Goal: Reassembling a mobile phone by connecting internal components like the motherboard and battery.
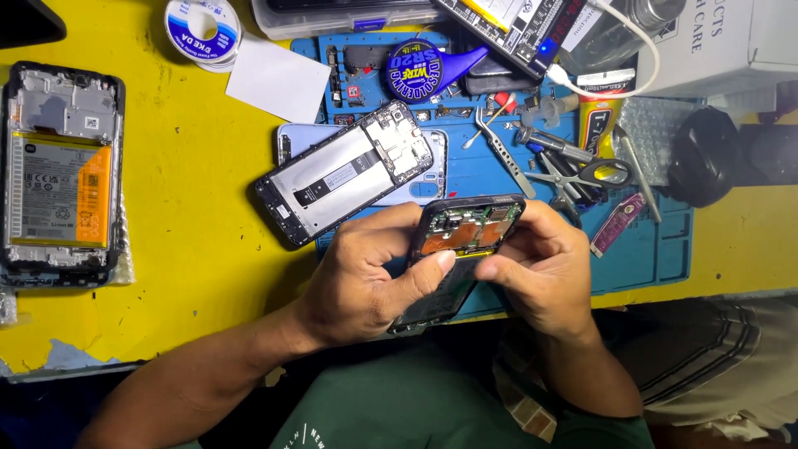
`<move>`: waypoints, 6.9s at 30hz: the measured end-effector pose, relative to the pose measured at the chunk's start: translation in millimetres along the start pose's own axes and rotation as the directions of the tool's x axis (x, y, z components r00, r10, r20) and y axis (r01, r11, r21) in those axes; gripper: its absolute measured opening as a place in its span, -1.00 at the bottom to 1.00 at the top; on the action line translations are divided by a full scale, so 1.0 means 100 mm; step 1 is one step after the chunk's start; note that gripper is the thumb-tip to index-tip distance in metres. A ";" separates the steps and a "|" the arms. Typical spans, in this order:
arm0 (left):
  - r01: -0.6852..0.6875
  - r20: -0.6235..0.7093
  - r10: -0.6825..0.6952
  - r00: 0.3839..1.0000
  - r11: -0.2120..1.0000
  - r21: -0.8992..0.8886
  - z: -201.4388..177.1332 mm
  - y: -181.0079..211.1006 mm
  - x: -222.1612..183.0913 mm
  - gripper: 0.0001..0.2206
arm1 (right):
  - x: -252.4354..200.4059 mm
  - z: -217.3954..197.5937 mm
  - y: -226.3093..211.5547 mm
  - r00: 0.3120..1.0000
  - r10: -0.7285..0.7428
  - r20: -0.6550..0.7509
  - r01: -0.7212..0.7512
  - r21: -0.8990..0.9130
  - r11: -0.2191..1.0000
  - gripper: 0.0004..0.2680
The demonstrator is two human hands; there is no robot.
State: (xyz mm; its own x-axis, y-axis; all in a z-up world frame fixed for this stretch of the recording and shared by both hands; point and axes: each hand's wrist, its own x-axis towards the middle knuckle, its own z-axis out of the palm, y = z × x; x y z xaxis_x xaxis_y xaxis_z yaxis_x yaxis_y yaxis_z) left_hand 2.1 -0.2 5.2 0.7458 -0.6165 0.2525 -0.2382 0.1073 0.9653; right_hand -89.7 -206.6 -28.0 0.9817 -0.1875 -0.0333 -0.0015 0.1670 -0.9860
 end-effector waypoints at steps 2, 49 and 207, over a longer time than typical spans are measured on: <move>-0.008 -0.008 0.008 1.000 1.000 0.003 -0.01 0.01 0.01 -0.85 | 0.00 0.00 -0.03 1.000 0.013 0.025 -0.014 0.053 0.999 -0.59; 0.517 -0.258 -0.461 0.849 0.824 0.232 0.36 -0.33 -0.64 -0.76 | -0.46 -0.02 -0.42 0.981 -0.124 0.151 0.173 -0.372 0.912 -0.91; 0.460 0.088 -0.502 0.861 0.690 -0.559 0.18 -0.14 0.05 -0.75 | -0.03 -0.15 -0.63 0.920 -0.267 0.288 0.365 -0.879 0.307 -0.86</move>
State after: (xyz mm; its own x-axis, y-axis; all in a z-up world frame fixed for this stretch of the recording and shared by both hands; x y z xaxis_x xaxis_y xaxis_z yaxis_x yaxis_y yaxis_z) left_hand -1.9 -19.3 -8.3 0.7064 -0.6532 -0.2727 0.5260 0.2266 0.8198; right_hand -95.4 -231.2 31.4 0.9582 0.0621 0.2794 0.1900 -0.8681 -0.4586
